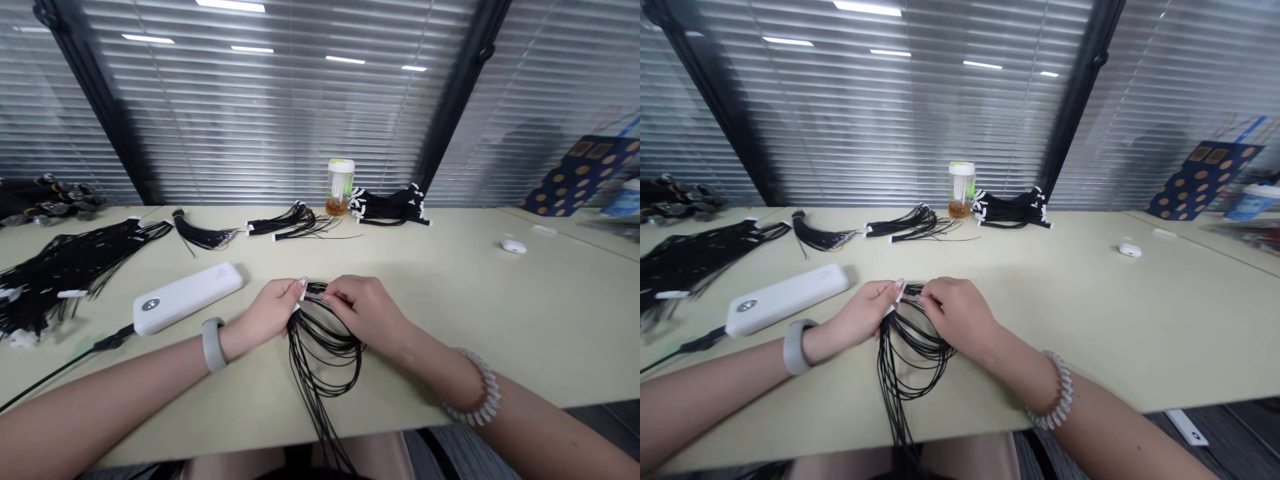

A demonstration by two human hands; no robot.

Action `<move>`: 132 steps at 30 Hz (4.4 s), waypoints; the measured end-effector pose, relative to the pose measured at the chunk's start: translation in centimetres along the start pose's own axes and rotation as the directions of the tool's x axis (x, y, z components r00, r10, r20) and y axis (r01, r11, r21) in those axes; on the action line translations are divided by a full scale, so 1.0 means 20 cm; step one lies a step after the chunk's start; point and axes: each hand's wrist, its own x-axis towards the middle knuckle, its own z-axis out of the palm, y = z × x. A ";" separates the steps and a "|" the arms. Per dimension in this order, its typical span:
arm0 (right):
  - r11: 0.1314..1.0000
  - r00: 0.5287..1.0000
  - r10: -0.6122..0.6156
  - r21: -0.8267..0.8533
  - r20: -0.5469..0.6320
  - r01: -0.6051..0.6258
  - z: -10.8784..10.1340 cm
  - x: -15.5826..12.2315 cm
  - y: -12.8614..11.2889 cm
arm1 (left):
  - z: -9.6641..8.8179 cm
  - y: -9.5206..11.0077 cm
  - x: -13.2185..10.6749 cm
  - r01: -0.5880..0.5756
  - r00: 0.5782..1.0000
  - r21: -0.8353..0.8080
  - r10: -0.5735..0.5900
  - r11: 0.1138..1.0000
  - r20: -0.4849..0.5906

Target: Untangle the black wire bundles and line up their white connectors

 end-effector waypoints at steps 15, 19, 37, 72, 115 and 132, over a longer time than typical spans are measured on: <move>0.989 0.995 -0.096 -0.115 0.014 0.097 -0.01 -0.01 0.00 | -0.01 0.00 0.01 0.029 0.999 0.018 -0.030 0.999 0.019; 0.991 0.996 -0.084 -0.101 0.021 0.086 0.00 -0.01 0.01 | -0.01 0.00 0.00 0.026 0.999 0.027 -0.027 0.999 0.030; 0.989 0.996 0.085 -0.122 0.013 -0.082 -0.10 -0.01 -0.03 | 0.00 -0.01 0.01 0.028 0.999 0.008 -0.028 1.000 -0.026; 0.971 0.951 0.231 -0.106 0.205 -0.213 -0.17 0.00 0.02 | 0.01 0.00 0.00 0.032 0.995 0.046 -0.028 0.998 -0.094; 0.678 0.697 0.439 0.718 -0.567 0.157 -0.23 0.04 0.10 | 0.01 0.02 0.00 0.092 0.977 -0.059 -0.102 0.994 -0.188; 0.948 0.983 0.184 0.262 0.020 -0.183 -0.05 -0.03 0.00 | 0.00 -0.01 -0.02 -0.070 0.997 0.025 0.071 0.997 -0.035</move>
